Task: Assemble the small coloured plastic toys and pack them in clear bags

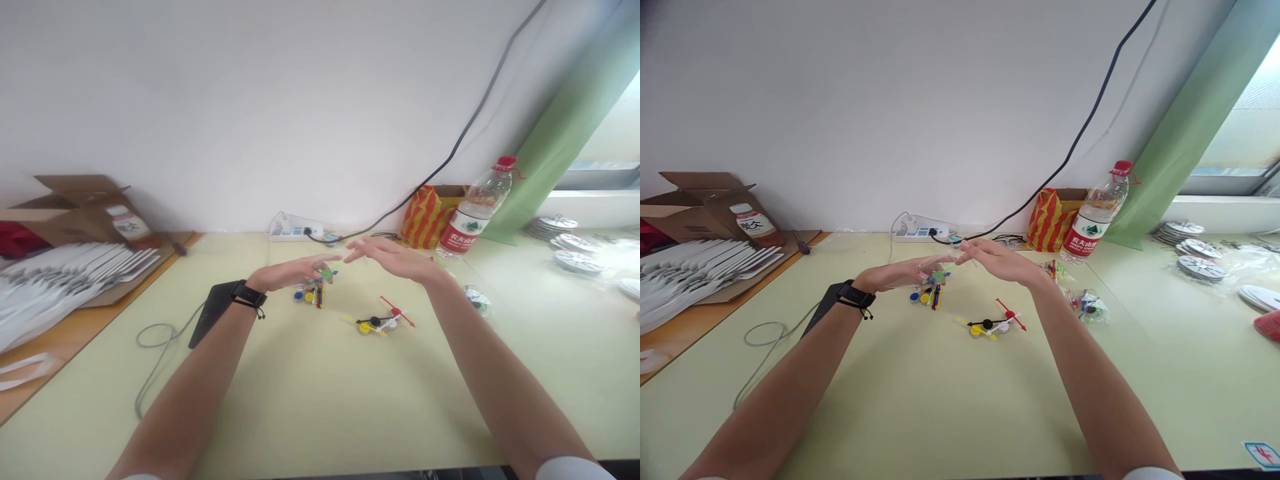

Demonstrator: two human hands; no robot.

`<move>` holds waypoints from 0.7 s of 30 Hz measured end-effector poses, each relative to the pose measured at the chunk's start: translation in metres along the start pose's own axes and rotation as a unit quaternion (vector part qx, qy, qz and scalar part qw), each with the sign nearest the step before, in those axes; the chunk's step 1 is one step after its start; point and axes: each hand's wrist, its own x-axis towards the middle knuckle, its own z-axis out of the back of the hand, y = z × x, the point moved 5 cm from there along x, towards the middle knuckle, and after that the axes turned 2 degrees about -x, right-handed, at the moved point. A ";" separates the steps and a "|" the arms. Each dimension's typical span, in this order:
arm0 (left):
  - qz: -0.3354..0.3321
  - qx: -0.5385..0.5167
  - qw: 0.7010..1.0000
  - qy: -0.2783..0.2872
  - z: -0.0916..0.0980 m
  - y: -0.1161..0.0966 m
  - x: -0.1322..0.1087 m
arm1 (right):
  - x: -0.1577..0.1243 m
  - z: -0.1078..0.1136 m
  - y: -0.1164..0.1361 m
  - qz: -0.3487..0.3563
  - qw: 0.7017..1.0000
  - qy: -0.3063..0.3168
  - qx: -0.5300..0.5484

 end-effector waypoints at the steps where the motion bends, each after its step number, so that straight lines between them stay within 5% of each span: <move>1: 0.000 0.001 1.000 0.000 0.000 0.000 0.000 | 0.001 -0.001 0.000 0.007 1.000 0.009 -0.003; 8: 0.029 0.013 0.999 -0.017 0.005 0.007 -0.001 | 0.008 0.001 -0.005 0.075 0.996 0.012 -0.050; 13: 0.056 0.002 0.998 -0.017 0.006 0.011 -0.003 | 0.000 0.015 -0.009 0.050 0.998 0.010 -0.047; 21: 0.033 -0.025 0.999 0.016 -0.003 0.006 0.000 | -0.002 0.004 -0.012 0.011 0.997 0.071 -0.031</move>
